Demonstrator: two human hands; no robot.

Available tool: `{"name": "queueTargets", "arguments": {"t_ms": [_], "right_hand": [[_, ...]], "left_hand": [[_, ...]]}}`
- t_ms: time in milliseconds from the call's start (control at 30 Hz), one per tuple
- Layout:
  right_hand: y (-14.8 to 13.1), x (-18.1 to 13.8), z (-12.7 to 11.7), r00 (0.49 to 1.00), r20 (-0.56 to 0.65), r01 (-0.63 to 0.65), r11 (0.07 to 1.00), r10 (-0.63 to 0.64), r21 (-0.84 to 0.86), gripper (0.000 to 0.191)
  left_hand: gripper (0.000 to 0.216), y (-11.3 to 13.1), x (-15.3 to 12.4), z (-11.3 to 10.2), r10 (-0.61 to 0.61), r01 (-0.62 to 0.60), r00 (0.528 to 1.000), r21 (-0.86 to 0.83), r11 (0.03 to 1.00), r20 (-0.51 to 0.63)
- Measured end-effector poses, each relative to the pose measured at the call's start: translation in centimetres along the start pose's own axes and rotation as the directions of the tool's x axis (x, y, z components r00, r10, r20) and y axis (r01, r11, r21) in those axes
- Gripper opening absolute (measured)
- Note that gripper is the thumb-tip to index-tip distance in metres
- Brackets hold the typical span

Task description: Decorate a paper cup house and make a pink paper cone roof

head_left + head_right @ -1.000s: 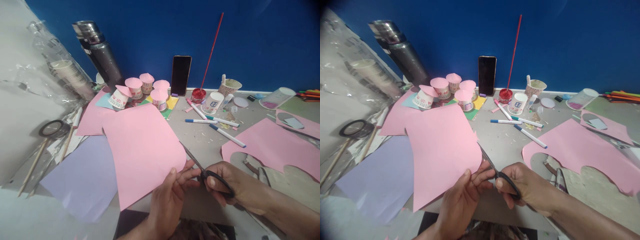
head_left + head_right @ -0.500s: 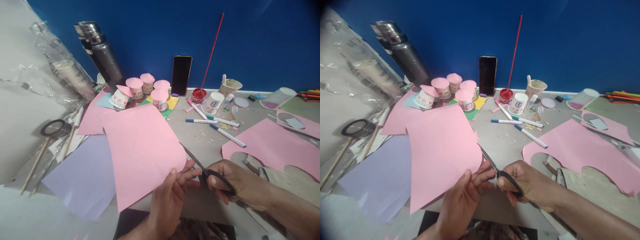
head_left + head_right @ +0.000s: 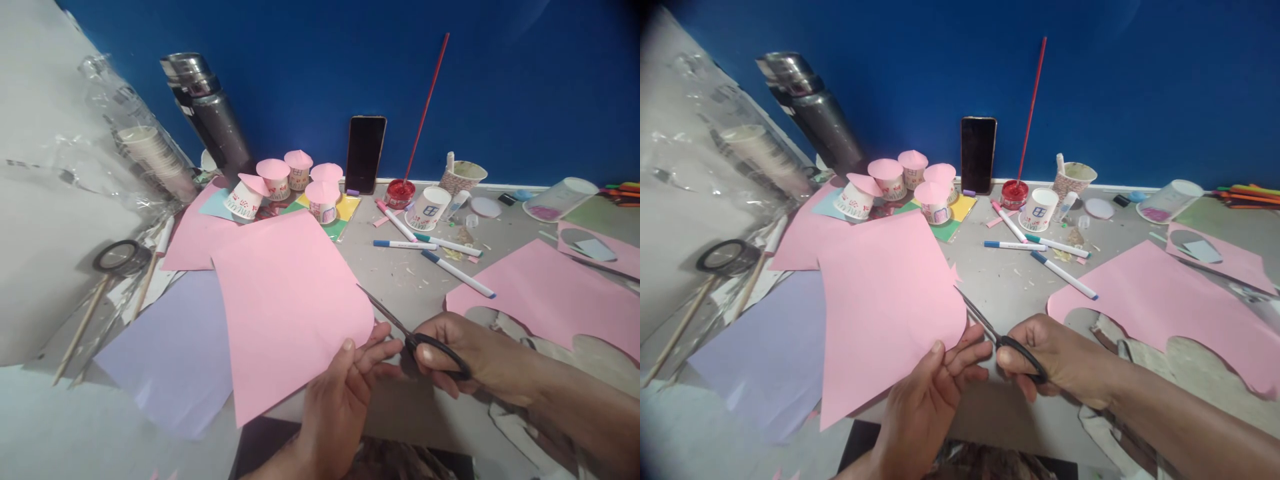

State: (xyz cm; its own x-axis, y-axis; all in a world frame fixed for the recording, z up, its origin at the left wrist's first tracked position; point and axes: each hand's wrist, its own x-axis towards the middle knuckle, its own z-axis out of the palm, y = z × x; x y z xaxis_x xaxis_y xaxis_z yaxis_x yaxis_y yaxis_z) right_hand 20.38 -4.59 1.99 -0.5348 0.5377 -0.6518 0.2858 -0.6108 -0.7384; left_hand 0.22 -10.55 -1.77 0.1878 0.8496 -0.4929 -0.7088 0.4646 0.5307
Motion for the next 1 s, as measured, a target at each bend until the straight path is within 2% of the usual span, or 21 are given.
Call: {"name": "queueTargets", "arguments": {"t_ms": [567,833,1000], "right_hand": [[-0.8,0.1,-1.5,0.999,0.042,-0.015,0.997,0.018,-0.073,0.064],[-0.5,0.5,-2.5,0.998,0.024,-0.056,0.992,0.06,-0.114,0.049],[-0.8,0.7,-2.8,0.997,0.047,-0.046,0.989,0.053,-0.143,0.052]], "left_hand": [[0.035,0.1,0.0,0.2,-0.041,0.039,0.997,-0.022,0.999,-0.059],[0.035,-0.1,0.0,0.0,-0.035,0.035,0.999,0.003,0.999,-0.034],[0.037,-0.1,-0.1,0.2,-0.027,0.027,0.999,0.003,1.0,-0.039]]}}
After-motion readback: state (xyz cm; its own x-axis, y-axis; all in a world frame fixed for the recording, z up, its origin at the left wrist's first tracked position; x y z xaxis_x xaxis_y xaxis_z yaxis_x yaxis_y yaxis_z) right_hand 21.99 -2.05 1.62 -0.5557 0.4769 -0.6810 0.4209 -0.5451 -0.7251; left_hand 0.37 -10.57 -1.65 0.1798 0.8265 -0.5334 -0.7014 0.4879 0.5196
